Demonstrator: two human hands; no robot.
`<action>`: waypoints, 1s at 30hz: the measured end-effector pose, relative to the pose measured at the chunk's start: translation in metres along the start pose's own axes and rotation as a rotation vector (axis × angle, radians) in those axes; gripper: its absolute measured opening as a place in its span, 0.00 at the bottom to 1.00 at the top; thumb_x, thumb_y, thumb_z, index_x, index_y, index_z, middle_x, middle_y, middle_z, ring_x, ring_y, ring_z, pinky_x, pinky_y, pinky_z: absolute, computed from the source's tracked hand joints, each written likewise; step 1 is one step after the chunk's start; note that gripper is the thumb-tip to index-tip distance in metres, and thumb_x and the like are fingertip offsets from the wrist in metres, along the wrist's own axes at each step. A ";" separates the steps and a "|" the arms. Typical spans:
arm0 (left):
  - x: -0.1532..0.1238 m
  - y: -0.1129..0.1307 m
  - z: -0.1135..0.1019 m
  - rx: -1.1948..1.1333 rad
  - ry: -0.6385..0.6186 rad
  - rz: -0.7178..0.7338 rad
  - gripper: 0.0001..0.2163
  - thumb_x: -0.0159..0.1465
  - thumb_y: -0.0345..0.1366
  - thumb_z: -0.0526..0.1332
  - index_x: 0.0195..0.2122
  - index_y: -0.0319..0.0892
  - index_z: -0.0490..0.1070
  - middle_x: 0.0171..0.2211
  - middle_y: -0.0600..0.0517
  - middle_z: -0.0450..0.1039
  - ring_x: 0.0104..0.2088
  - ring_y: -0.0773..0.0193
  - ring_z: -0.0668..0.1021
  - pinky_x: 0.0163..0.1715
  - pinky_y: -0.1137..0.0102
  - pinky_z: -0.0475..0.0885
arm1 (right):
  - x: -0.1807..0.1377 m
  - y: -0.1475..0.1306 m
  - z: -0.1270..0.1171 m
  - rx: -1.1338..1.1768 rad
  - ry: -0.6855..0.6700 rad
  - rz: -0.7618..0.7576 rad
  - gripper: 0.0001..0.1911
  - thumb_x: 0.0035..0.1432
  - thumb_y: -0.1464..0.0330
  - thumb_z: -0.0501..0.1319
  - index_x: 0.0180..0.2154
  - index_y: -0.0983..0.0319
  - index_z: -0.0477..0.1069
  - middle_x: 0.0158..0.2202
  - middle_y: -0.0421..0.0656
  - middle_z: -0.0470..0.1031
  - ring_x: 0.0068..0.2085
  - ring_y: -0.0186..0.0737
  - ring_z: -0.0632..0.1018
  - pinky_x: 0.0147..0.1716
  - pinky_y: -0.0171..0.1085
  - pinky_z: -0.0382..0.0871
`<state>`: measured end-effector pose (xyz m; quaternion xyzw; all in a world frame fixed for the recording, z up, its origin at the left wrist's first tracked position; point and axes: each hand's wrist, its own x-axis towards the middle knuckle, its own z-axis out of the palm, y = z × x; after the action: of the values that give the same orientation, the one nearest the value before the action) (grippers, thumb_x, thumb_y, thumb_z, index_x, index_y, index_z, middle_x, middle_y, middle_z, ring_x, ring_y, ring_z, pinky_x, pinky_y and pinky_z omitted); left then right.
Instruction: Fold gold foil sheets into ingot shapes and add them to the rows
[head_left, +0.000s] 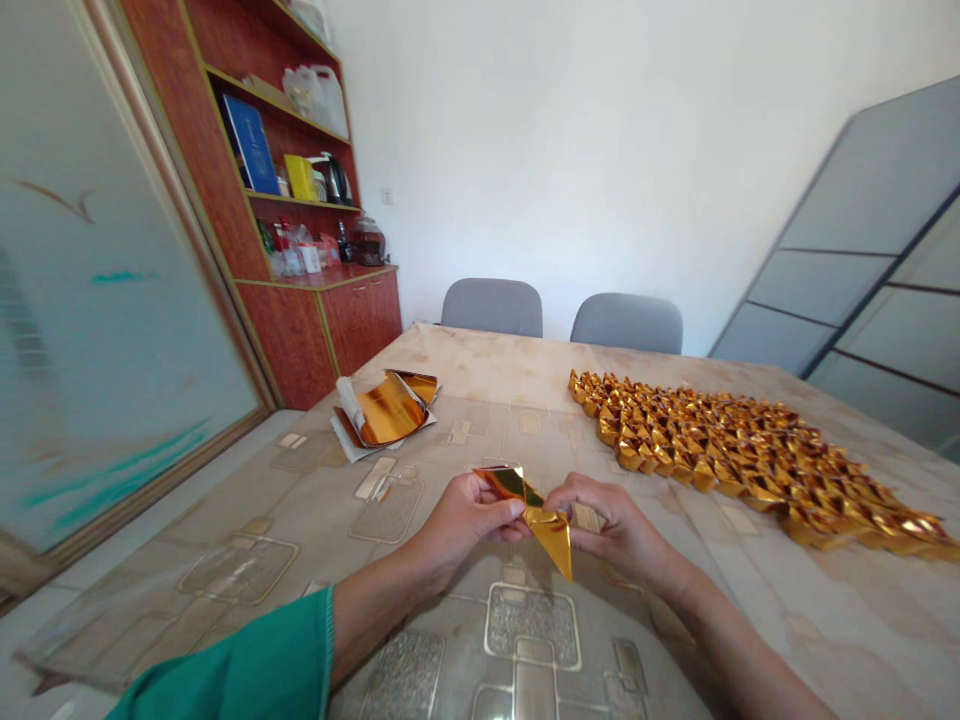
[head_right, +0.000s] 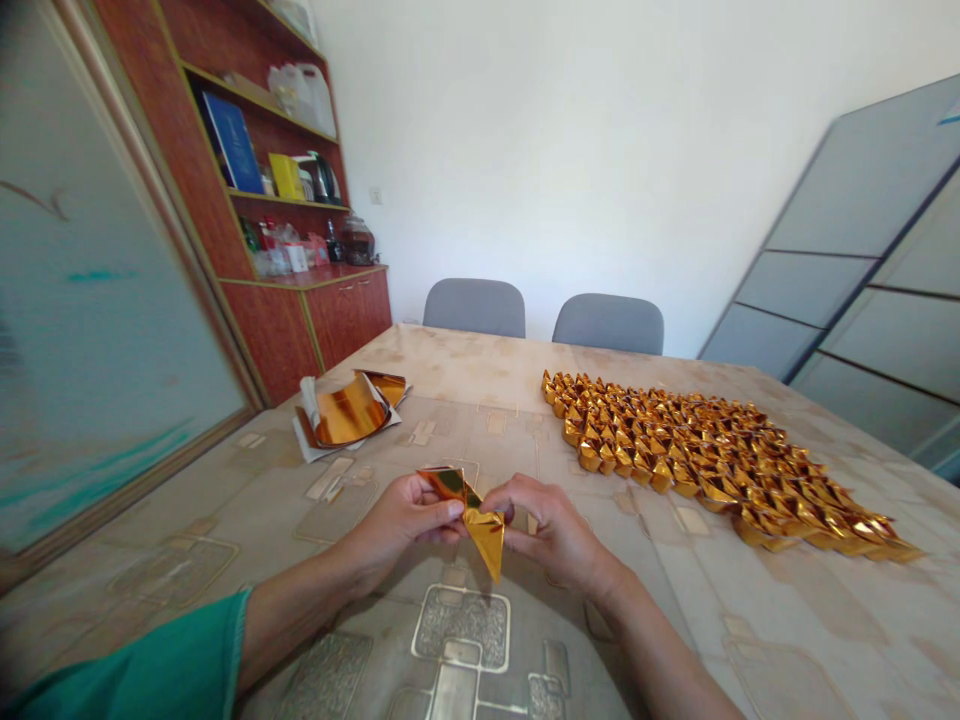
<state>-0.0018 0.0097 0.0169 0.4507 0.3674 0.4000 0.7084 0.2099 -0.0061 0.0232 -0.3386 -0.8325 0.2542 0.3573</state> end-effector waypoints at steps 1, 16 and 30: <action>0.000 0.000 0.000 0.010 0.001 -0.009 0.12 0.49 0.35 0.73 0.32 0.36 0.76 0.27 0.50 0.80 0.25 0.69 0.79 0.27 0.76 0.73 | 0.000 0.000 0.001 -0.005 -0.010 -0.005 0.05 0.61 0.65 0.65 0.38 0.59 0.75 0.33 0.41 0.76 0.34 0.36 0.76 0.35 0.35 0.69; -0.001 -0.002 -0.002 -0.005 -0.001 -0.003 0.12 0.50 0.35 0.73 0.32 0.36 0.75 0.27 0.51 0.78 0.26 0.68 0.78 0.28 0.74 0.72 | 0.001 -0.001 0.000 0.029 -0.024 0.005 0.08 0.60 0.61 0.65 0.38 0.58 0.77 0.32 0.41 0.76 0.33 0.37 0.76 0.34 0.36 0.68; -0.001 -0.005 0.002 0.060 0.000 0.083 0.09 0.50 0.35 0.71 0.30 0.38 0.76 0.25 0.52 0.76 0.25 0.68 0.76 0.27 0.74 0.71 | 0.002 -0.004 0.015 0.182 0.101 0.172 0.12 0.58 0.57 0.64 0.30 0.58 0.72 0.29 0.39 0.74 0.33 0.39 0.73 0.34 0.37 0.65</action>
<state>0.0003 0.0065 0.0133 0.4867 0.3602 0.4178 0.6773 0.1959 -0.0099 0.0175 -0.3874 -0.7549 0.3410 0.4047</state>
